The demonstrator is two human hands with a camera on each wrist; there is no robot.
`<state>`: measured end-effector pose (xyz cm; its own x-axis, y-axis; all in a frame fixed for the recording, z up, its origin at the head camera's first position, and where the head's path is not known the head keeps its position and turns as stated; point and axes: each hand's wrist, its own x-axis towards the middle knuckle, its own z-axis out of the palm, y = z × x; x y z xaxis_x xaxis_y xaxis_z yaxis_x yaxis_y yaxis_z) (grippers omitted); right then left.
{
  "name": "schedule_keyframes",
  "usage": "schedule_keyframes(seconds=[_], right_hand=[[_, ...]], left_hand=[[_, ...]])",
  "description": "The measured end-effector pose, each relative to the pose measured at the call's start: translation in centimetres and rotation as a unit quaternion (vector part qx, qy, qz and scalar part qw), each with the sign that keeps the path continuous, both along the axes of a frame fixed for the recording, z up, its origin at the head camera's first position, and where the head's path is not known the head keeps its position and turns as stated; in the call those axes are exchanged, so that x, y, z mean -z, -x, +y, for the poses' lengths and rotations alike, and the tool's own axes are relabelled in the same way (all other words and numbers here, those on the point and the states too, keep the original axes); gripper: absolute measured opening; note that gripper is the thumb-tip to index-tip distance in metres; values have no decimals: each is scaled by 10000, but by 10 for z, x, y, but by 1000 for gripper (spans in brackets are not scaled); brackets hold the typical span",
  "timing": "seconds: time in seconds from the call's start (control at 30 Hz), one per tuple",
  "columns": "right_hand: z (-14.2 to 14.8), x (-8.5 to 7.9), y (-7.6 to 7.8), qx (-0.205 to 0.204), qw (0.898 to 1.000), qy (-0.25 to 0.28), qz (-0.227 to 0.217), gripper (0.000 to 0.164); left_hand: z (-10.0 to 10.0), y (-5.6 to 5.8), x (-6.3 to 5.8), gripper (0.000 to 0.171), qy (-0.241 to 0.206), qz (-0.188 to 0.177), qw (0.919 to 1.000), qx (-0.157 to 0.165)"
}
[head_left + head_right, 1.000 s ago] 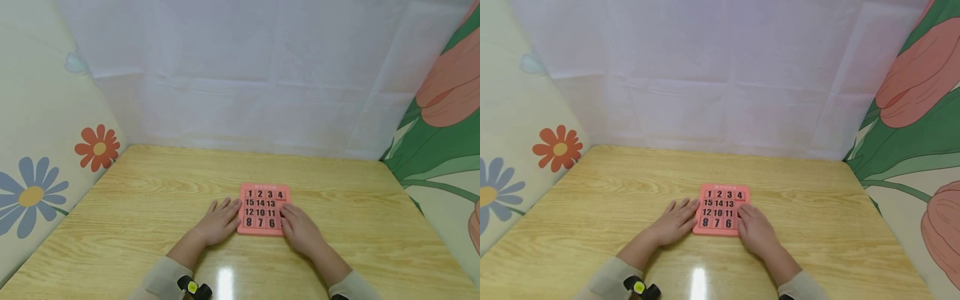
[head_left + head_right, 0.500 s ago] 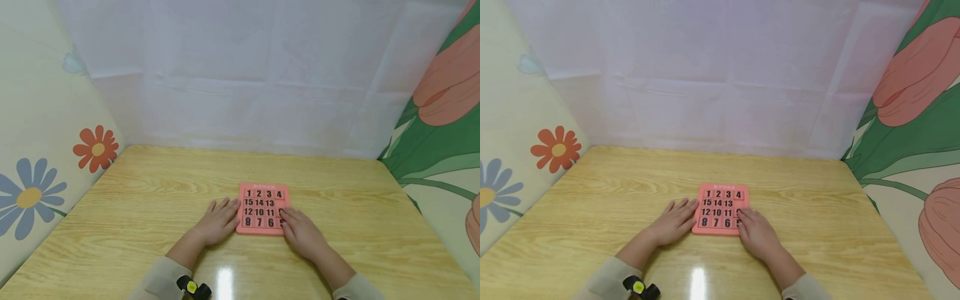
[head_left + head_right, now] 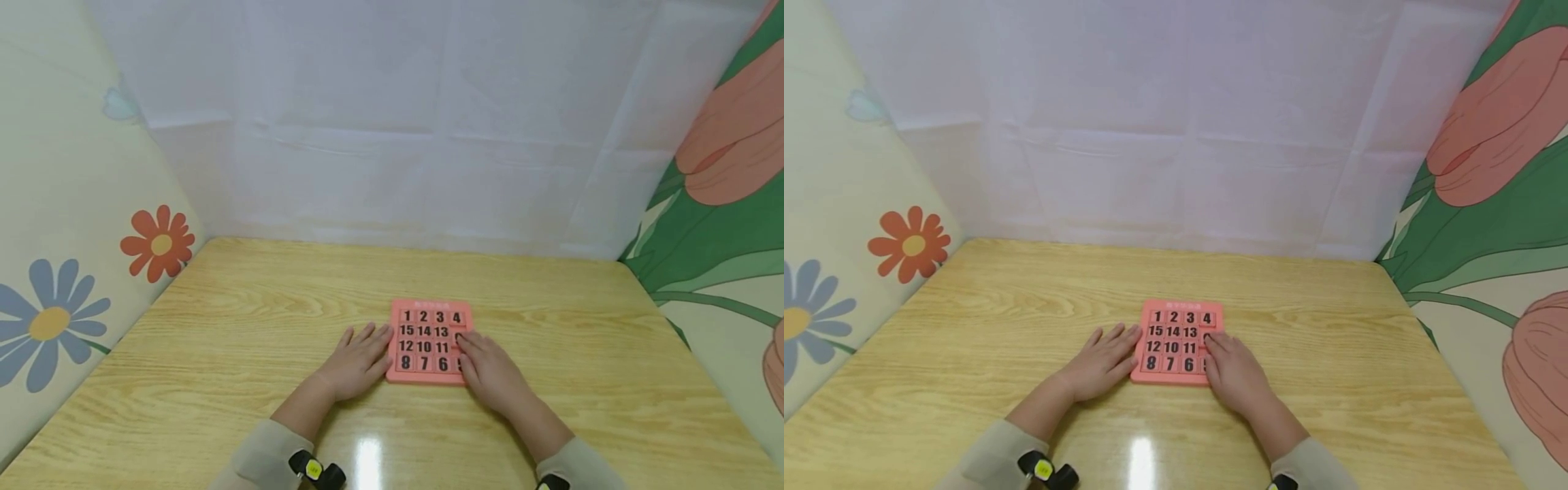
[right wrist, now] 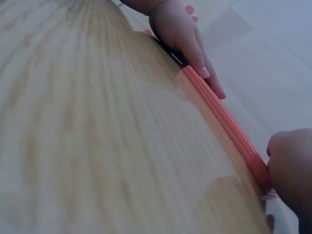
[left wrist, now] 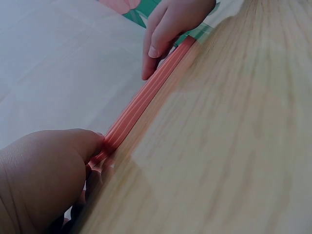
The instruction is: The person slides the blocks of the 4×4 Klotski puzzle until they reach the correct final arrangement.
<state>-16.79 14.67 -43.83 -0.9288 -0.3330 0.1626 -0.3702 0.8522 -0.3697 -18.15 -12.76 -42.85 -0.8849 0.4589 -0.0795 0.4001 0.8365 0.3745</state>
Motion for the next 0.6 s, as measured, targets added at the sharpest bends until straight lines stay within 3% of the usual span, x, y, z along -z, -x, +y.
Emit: schedule_keyframes(seconds=[0.6], right_hand=[[-4, 0, 11, 227, 9992, -2, -330, 46]], left_hand=[[0, 0, 1, 58, -78, -13, 10000, -16]])
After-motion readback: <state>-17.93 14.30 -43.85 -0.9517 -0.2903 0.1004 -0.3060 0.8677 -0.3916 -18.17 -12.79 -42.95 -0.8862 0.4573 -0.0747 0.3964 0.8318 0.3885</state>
